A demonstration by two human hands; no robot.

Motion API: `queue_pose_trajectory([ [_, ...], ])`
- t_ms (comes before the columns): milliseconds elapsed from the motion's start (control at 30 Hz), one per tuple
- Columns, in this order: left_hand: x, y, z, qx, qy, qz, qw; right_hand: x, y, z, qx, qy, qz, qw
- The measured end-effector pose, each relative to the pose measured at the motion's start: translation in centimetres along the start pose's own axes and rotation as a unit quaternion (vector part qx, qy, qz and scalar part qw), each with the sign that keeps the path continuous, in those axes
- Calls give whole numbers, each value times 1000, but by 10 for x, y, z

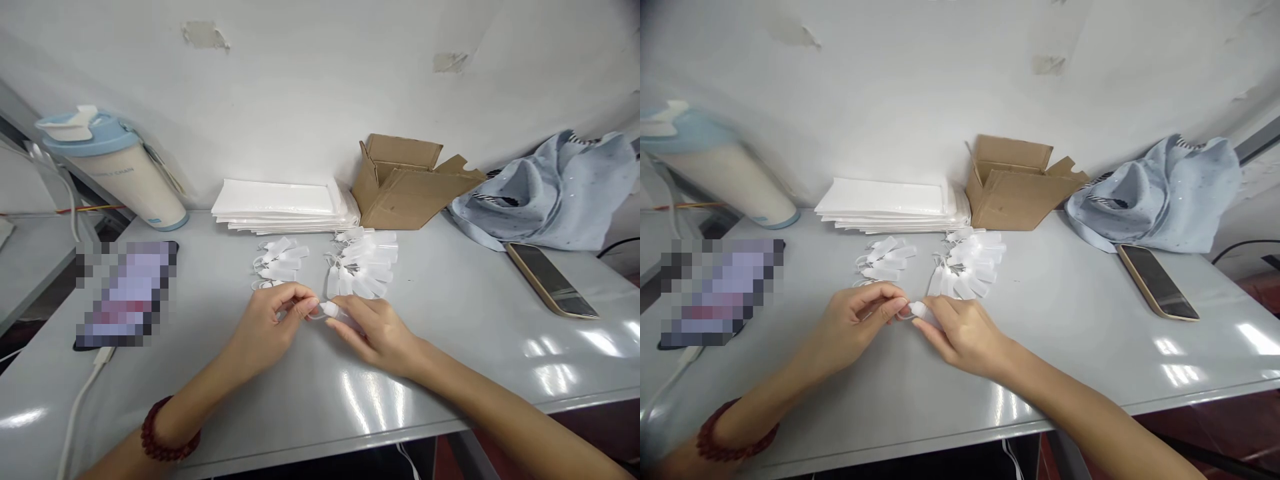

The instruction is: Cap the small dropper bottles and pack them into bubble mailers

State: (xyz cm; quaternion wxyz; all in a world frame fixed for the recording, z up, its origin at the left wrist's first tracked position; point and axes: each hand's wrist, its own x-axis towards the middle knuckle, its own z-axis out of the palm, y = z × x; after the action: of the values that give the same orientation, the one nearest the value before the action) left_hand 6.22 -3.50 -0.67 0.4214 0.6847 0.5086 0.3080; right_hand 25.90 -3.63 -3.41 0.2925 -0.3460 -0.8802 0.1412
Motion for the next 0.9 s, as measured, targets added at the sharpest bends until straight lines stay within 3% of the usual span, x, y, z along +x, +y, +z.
queue_pose_trajectory([
  [333, -1, -2, 3, 14, 15, 31, 999, 0, 1, 2, 9, 4, -2, 1000],
  [567, 2, -3, -7, -80, 47, 18, 996, 2, -5, -4, -13, 31, -22, 999],
  [767, 1, 1, -9, -21, -7, 70, 997, 1, -9, -3, -9, 33, -10, 999],
  [900, 2, -2, -5, -42, -25, 57, 997, 1, -7, 0, -6, 20, -6, 1000],
])
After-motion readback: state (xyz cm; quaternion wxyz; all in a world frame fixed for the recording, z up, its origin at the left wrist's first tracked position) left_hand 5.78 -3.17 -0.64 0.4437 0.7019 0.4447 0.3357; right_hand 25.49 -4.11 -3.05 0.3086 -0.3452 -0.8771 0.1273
